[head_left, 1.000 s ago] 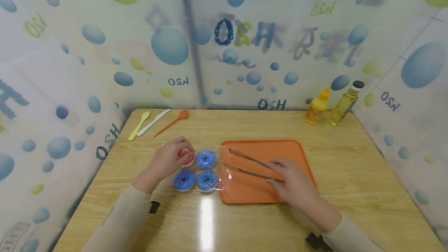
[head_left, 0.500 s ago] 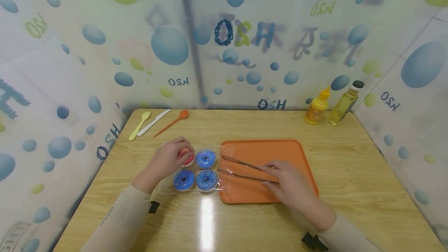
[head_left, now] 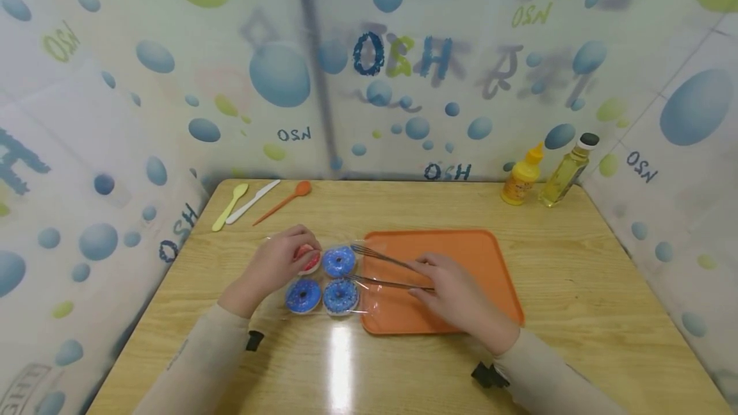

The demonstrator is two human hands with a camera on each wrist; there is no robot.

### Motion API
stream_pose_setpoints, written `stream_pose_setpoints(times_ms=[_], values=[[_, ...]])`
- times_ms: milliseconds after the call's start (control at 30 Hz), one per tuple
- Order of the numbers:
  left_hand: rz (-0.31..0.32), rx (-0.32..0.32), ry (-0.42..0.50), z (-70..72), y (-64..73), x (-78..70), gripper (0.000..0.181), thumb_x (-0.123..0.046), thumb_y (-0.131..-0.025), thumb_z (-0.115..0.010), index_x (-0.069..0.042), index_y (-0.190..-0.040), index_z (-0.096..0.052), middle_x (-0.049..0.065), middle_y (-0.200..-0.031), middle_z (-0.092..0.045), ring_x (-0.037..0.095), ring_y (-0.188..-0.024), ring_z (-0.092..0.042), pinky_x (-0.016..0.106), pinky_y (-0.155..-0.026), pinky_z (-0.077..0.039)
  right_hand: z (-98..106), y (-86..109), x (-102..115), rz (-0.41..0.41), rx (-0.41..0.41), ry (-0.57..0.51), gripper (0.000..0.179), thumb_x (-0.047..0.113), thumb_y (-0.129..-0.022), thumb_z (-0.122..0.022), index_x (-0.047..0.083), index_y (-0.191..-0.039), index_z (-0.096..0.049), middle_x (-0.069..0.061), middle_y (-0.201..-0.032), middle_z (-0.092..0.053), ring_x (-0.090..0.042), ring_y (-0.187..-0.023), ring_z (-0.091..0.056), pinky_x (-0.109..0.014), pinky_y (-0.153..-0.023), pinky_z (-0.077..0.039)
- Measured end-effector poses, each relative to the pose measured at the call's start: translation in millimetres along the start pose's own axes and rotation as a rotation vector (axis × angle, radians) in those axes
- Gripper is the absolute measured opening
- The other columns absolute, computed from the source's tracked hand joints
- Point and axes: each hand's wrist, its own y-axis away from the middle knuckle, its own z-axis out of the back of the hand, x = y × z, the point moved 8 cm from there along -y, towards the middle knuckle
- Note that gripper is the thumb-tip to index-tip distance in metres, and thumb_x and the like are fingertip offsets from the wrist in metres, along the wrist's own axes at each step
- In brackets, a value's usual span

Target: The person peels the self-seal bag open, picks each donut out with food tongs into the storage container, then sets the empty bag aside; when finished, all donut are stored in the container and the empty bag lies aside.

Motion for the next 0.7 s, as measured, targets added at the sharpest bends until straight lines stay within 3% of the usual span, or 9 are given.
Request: stream_pose_setpoints(times_ms=[400,700], values=[[-0.020,-0.030,-0.010,-1.7,3.4,2.5,0.006,-0.012,-0.094,-0.076,-0.017,-0.096,-0.077,-0.004,-0.101,-0.068,0.015,-0.087,-0.068,0.039,-0.078,-0.059,-19,-17.4,1,-0.032,0.067,-0.044,0.054,0.031,-0.089,-0.083,0.019,-0.139,-0.067,-0.002,-0.123,-0.066,-0.017,-0.103,-0.061,-0.037,-0.084,-0.054],[-0.025,-0.046,0.002,-1.0,1.6,4.9,0.004,-0.013,-0.095,-0.075,-0.016,-0.097,-0.077,-0.002,-0.102,-0.069,0.015,-0.085,-0.067,0.039,-0.076,-0.058,-22,-15.7,0,0.011,0.044,-0.021,0.051,0.031,-0.092,-0.079,0.019,-0.140,-0.066,-0.003,-0.123,-0.066,-0.020,-0.108,-0.062,-0.039,-0.087,-0.056]])
